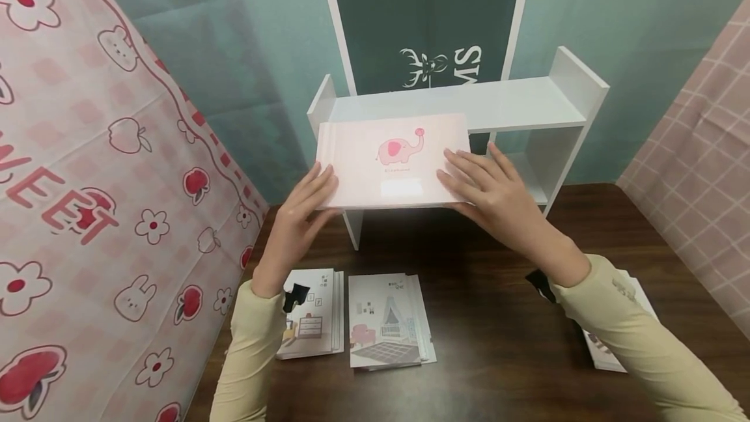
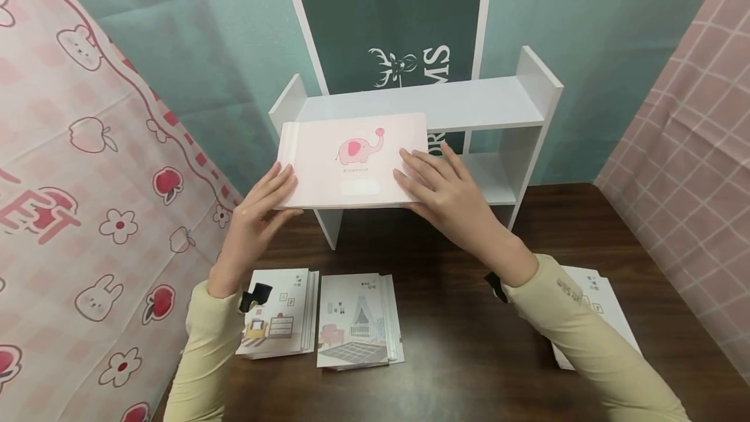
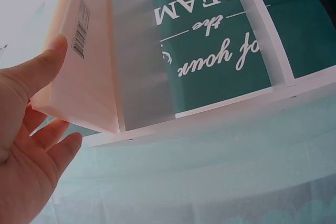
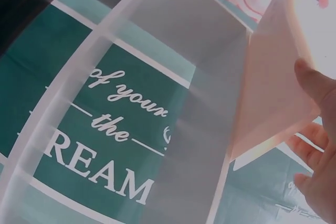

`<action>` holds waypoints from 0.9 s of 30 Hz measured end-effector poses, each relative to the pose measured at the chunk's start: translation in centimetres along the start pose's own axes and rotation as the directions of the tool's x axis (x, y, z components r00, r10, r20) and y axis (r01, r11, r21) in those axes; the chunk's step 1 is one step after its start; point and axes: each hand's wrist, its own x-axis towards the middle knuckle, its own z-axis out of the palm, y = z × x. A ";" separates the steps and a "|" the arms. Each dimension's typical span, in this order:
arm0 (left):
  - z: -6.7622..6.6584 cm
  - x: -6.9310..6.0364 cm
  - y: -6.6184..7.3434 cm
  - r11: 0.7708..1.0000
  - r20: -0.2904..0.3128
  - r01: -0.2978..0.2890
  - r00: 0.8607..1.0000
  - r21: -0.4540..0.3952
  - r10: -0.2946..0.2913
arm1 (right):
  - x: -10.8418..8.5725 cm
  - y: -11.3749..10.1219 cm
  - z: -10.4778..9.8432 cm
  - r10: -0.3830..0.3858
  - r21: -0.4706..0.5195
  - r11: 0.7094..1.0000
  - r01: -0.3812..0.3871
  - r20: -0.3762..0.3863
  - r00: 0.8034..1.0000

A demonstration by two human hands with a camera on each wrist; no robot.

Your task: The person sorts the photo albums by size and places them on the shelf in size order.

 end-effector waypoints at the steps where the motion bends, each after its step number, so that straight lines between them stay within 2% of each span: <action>1: 0.0 0.0 0.0 1.000 -0.001 -0.004 1.000 0.007 0.004 | 0.0 -0.1 0.0 -0.007 -0.014 1.000 0.007 0.006 1.000; 6: 0.1 0.0 0.1 0.999 -0.008 -0.022 1.000 0.032 0.023 | 0.1 -0.4 0.1 -0.033 -0.063 0.997 0.033 -0.008 0.999; 12: 0.2 0.1 0.2 0.999 -0.014 -0.014 1.000 0.050 0.015 | 0.1 -0.8 0.1 -0.031 -0.129 0.991 0.031 -0.002 1.000; 27: 0.4 0.5 0.5 0.994 -0.051 0.023 0.999 0.108 -0.017 | 0.5 -1.2 0.2 0.025 -0.155 0.988 -0.023 0.007 1.000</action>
